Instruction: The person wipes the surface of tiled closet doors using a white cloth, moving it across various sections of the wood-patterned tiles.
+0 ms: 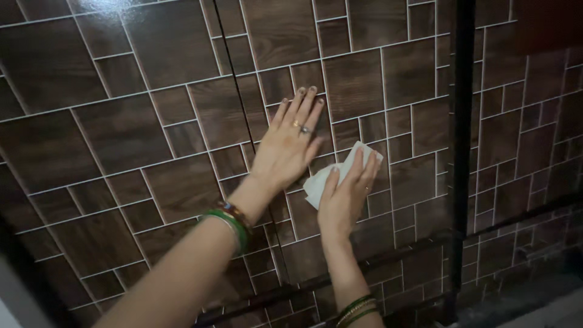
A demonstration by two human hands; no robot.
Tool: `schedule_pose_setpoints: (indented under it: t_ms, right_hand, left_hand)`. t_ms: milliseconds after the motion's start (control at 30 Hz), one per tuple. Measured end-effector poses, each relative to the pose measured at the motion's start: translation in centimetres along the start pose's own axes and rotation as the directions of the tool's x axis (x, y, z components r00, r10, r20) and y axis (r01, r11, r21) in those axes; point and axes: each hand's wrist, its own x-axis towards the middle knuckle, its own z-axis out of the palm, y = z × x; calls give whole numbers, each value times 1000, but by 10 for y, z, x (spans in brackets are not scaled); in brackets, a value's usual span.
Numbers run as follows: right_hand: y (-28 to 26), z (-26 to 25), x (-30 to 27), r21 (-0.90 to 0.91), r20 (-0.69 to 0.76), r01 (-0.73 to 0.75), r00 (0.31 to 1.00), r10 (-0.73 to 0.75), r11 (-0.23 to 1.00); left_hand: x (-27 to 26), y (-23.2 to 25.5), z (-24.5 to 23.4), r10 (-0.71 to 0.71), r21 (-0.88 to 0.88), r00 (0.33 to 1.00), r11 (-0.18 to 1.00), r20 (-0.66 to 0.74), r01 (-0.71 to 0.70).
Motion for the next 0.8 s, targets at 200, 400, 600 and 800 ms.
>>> schedule_pose_setpoints:
  t_ms: [200,400,600,800]
  right_hand:
    - [5,11,-8,23,60,111,992,-112,994]
    - [16,-7,0,98,177,308,931,-321,947]
    - [41,-27,36,-15,251,499,841,-480,866]
    - [60,-31,61,-206,240,489,865,-441,847]
  left_hand:
    - [-5,30,26,-196,51,979,979,-56,199]
    - [-9,30,38,-183,107,978,975,-100,194]
    - [-10,31,35,-159,196,981,964,-110,179]
    - [-11,31,34,-163,224,982,958,-98,181]
